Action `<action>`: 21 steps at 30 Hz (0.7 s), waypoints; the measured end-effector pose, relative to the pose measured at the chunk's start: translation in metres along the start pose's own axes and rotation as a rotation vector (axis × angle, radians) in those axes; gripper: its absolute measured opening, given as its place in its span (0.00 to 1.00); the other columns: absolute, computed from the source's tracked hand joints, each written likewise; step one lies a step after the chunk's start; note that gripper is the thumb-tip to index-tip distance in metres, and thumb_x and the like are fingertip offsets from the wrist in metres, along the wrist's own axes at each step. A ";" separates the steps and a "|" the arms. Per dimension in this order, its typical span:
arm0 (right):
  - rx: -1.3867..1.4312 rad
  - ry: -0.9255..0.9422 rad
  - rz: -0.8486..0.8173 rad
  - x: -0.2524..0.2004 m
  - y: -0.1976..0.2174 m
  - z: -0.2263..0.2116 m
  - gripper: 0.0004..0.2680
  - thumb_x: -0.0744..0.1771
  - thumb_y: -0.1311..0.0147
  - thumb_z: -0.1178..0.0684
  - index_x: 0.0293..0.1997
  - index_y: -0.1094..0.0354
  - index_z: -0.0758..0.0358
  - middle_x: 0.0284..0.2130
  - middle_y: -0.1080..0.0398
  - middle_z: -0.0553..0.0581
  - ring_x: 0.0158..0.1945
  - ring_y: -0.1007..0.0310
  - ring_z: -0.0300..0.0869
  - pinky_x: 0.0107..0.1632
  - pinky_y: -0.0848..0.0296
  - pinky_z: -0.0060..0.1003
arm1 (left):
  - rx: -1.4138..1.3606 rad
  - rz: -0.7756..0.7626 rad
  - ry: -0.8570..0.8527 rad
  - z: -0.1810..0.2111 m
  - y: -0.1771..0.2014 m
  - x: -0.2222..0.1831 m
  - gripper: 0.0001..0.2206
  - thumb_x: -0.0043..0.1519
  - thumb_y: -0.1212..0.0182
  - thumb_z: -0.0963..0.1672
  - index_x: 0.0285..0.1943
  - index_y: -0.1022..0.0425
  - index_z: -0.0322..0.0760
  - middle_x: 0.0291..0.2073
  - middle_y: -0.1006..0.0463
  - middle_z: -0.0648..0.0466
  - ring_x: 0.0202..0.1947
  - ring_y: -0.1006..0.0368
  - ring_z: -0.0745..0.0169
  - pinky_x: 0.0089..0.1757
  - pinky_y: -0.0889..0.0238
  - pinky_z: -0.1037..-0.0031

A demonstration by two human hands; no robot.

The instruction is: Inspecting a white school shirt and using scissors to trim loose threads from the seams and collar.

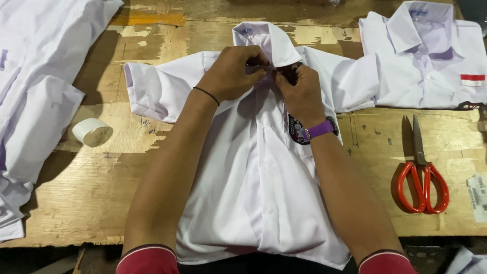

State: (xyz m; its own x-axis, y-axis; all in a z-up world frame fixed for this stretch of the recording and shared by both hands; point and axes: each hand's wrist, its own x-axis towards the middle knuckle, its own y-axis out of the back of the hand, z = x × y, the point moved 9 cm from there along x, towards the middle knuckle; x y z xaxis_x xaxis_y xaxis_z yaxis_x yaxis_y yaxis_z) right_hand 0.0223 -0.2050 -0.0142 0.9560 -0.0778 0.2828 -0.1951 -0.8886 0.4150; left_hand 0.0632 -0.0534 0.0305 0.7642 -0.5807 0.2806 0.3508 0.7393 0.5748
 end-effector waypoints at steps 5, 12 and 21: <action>0.010 0.009 0.004 0.000 0.000 -0.006 0.03 0.68 0.42 0.56 0.36 0.28 0.63 0.31 0.24 0.53 0.35 0.28 0.38 0.36 0.27 0.35 | -0.009 0.006 -0.015 0.005 0.001 -0.001 0.04 0.57 0.38 0.38 0.39 0.21 0.39 0.34 0.17 0.56 0.36 0.22 0.65 0.41 0.27 0.76; 0.057 -0.103 -0.009 0.003 -0.001 0.009 0.10 0.68 0.46 0.58 0.24 0.36 0.57 0.15 0.40 0.45 0.19 0.42 0.30 0.22 0.44 0.24 | 0.032 -0.020 0.094 0.002 -0.001 -0.003 0.06 0.59 0.36 0.40 0.44 0.20 0.38 0.38 0.15 0.47 0.48 0.20 0.45 0.52 0.28 0.58; -0.018 -0.100 -0.003 0.006 0.001 -0.006 0.10 0.67 0.44 0.57 0.23 0.39 0.57 0.14 0.43 0.44 0.17 0.46 0.32 0.20 0.47 0.27 | 0.039 0.003 0.071 0.006 0.001 -0.004 0.06 0.59 0.35 0.40 0.44 0.20 0.37 0.36 0.16 0.48 0.46 0.19 0.46 0.50 0.27 0.60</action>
State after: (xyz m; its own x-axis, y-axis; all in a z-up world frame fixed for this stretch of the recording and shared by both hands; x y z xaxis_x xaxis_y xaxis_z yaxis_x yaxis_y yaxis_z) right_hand 0.0263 -0.2031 -0.0067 0.9735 -0.1209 0.1939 -0.1954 -0.8806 0.4318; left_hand 0.0573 -0.0527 0.0349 0.8023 -0.5519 0.2274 0.3283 0.7262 0.6040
